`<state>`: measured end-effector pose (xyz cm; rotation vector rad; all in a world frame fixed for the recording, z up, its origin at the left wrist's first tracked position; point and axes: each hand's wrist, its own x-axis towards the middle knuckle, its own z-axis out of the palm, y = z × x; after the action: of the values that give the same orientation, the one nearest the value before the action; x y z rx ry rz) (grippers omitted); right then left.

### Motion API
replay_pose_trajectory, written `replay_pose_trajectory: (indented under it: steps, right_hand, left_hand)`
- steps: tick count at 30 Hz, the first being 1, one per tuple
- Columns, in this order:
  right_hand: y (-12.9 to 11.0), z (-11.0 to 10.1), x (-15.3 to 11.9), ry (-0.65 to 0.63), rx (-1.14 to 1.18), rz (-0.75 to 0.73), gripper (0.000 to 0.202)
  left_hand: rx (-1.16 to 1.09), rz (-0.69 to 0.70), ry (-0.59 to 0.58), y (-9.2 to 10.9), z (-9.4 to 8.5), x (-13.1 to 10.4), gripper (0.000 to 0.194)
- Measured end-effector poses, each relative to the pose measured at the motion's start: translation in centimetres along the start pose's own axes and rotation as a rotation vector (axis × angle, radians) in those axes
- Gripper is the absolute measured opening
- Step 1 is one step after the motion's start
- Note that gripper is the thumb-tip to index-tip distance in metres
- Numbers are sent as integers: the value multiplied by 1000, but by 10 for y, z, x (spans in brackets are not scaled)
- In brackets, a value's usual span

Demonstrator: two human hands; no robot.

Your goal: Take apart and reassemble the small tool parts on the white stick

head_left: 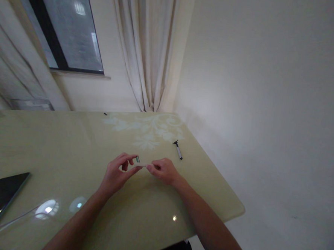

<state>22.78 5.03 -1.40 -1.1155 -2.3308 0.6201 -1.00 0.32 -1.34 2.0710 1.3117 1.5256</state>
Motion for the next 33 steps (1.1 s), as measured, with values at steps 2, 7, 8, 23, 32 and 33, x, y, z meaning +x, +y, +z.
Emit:
replay_pose_trajectory:
  steps: [2,7,8,23,32,33]
  right_hand:
    - [0,0,0,4,-25,24,57]
    - [2,-4,-1,39,-48,65,57]
    - [2,-3,-1,33,-25,36,56]
    - [1,0,-2,63,-64,-12,52]
    - [2,0,-2,90,-31,-30,53]
    - [3,0,-2,98,-47,-21,53]
  left_hand:
    - [-1,0,-9,-1,0,-1,33]
    - [-16,-12,-14,2,-1,0,34]
    - [-19,-9,-10,2,-1,0,33]
    - [-22,14,-9,0,0,0,32]
    - [-18,4,-35,2,-1,0,33]
    - [-22,6,-29,3,-1,0,33]
